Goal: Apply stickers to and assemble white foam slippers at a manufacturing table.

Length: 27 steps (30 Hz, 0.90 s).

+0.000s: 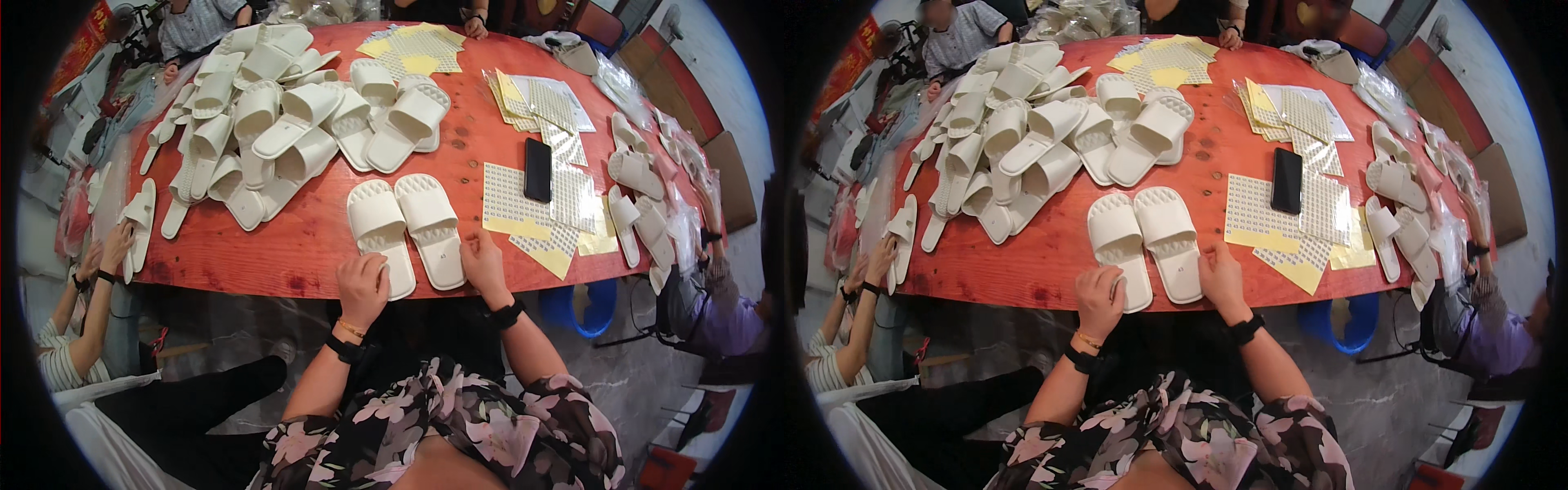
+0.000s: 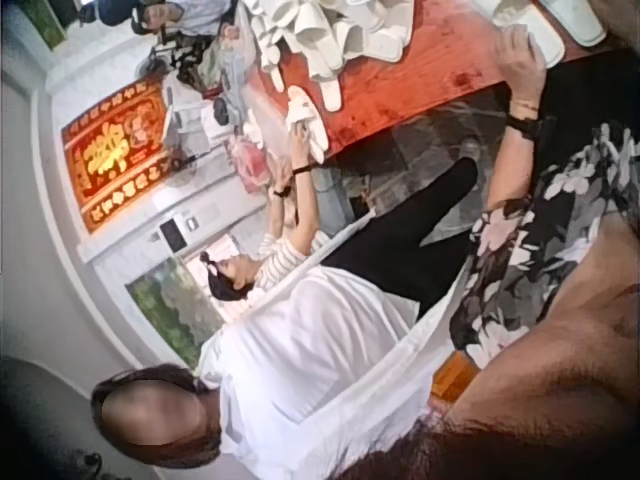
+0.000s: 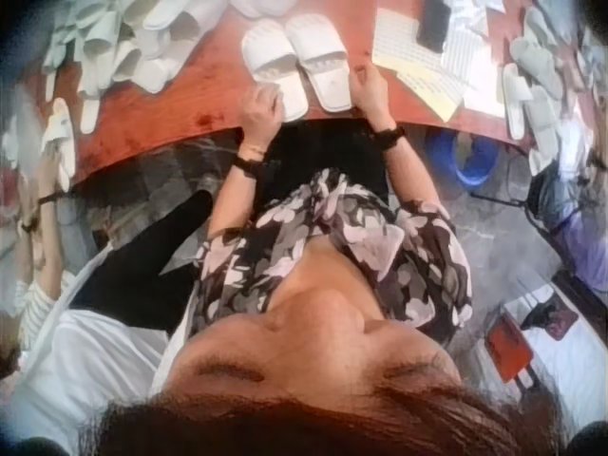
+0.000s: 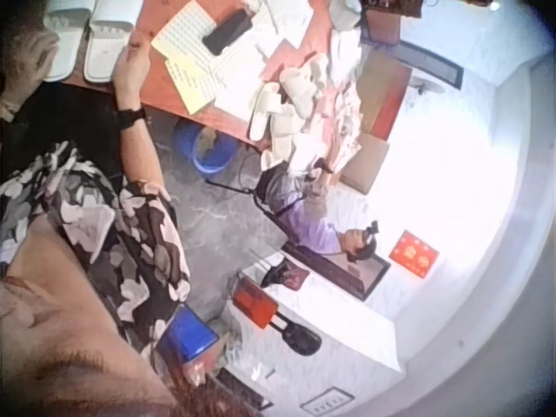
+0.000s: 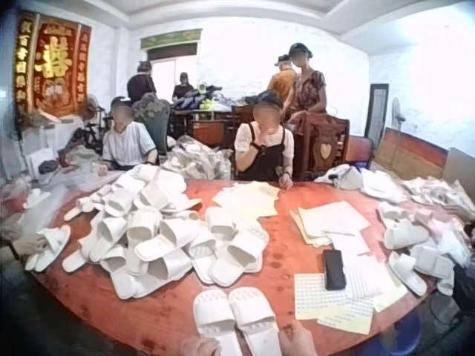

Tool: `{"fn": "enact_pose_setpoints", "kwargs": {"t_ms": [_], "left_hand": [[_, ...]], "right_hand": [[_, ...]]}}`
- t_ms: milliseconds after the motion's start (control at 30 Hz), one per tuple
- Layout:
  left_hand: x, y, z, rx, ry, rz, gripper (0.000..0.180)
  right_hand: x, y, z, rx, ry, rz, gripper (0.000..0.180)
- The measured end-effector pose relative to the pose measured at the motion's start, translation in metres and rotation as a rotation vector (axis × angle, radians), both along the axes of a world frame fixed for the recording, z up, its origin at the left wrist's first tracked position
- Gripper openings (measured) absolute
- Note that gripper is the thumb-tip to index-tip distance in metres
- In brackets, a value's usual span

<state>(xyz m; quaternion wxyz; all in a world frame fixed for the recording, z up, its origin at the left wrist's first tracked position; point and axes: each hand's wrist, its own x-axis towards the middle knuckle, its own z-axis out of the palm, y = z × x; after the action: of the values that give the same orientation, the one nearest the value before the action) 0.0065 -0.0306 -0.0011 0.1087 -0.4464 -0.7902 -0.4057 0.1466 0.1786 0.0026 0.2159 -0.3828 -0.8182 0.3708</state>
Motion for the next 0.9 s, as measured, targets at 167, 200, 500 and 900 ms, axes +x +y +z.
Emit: {"fn": "enact_pose_setpoints", "kwargs": {"t_ms": [167,200,500,900], "left_hand": [[0.006,0.02,0.015,-0.089,-0.041,-0.058,0.033],[0.01,0.029,0.019,-0.119,-0.046,-0.063,0.038],[0.014,0.061,0.021,-0.309,-0.106,0.055,0.06],[-0.068,-0.083,0.067,0.022,0.05,0.47,0.046]], "right_hand": [[0.008,-0.009,-0.013,-0.024,0.247,-0.011,0.015],[0.011,-0.009,-0.016,-0.067,0.264,-0.02,0.013],[0.023,-0.008,-0.018,-0.129,0.378,0.028,0.01],[0.023,0.0,-0.029,-0.167,0.445,0.029,0.005]]}}
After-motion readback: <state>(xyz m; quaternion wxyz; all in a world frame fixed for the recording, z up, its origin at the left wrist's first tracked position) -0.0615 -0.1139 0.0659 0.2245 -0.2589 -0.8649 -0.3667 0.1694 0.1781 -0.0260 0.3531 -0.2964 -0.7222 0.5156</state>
